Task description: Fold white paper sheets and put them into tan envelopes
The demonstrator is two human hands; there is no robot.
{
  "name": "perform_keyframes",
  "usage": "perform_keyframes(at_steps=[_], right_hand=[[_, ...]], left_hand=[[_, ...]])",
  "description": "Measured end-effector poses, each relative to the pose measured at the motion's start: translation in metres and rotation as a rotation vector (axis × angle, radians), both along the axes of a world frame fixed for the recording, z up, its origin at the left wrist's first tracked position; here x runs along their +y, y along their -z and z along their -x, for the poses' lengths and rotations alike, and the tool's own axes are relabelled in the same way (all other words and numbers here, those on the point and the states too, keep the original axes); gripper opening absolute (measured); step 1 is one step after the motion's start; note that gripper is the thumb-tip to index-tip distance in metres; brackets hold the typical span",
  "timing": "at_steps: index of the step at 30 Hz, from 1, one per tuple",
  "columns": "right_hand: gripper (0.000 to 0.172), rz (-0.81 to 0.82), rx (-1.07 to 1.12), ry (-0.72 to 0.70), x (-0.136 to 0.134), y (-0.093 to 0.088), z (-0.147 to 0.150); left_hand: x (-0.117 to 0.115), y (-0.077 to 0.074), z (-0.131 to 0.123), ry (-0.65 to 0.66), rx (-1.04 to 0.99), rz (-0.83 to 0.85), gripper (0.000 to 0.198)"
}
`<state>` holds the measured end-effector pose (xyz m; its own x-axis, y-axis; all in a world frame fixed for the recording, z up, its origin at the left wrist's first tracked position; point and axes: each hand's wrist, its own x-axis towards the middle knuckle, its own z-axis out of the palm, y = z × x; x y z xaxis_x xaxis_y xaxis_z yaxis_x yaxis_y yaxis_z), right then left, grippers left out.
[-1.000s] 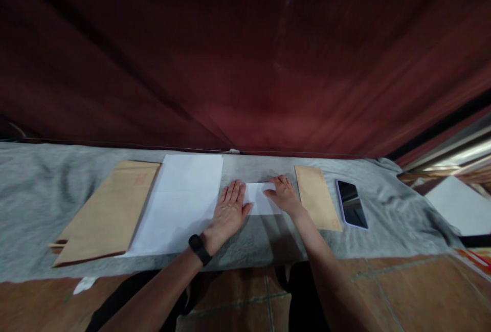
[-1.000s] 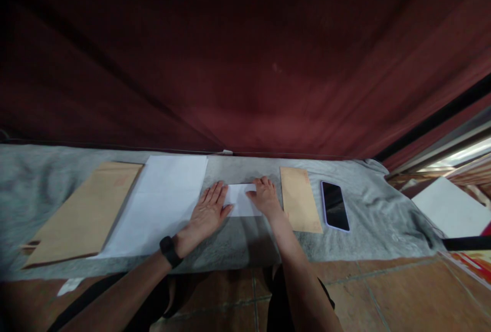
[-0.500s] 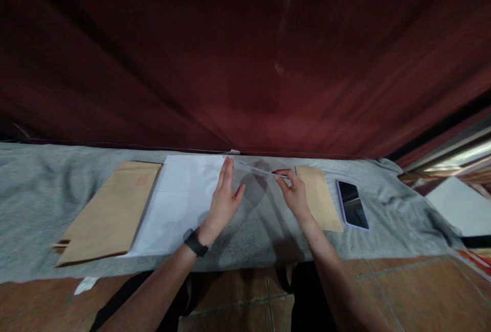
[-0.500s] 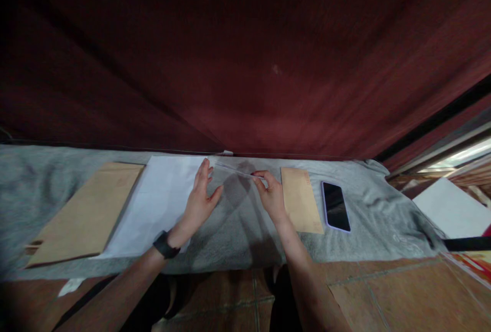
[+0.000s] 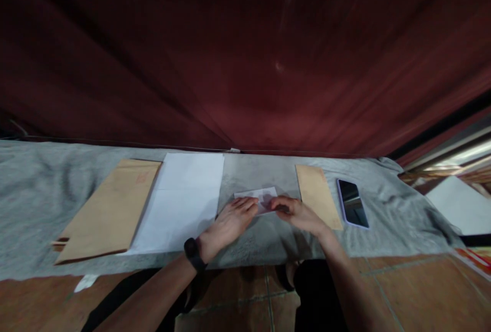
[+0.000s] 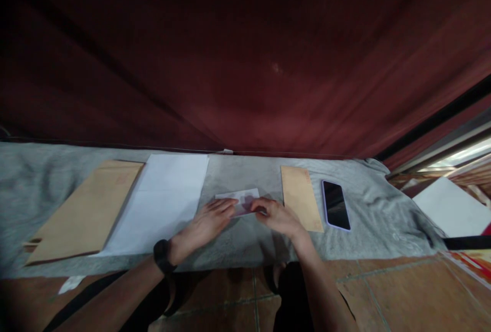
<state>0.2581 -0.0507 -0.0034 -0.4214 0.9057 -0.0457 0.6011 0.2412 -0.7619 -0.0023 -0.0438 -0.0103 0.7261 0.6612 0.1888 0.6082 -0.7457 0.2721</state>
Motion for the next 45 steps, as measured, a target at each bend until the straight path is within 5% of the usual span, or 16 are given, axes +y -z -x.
perform_keyframes(at_steps=[3,8,16,31,45], right_hand=[[0.029,0.123,0.049,-0.035,-0.003,-0.005,-0.004],[0.042,0.027,0.112,0.067,0.002,-0.001,0.017],[0.054,-0.219,-0.165,-0.183,-0.008,0.03,0.074],[0.055,-0.427,-0.503,0.036,-0.008,0.059,0.065],[0.059,-0.41,-0.605,0.193,-0.02,0.063,0.042]], left_hand=[[-0.01,0.0,-0.001,0.052,0.041,0.046,0.031],[-0.012,0.017,0.002,0.005,0.024,0.06,0.048],[-0.02,0.049,-0.001,-0.213,0.059,-0.038,0.064],[-0.027,0.037,-0.002,-0.116,0.241,-0.14,0.045],[-0.028,0.038,0.002,-0.16,0.22,-0.106,0.064]])
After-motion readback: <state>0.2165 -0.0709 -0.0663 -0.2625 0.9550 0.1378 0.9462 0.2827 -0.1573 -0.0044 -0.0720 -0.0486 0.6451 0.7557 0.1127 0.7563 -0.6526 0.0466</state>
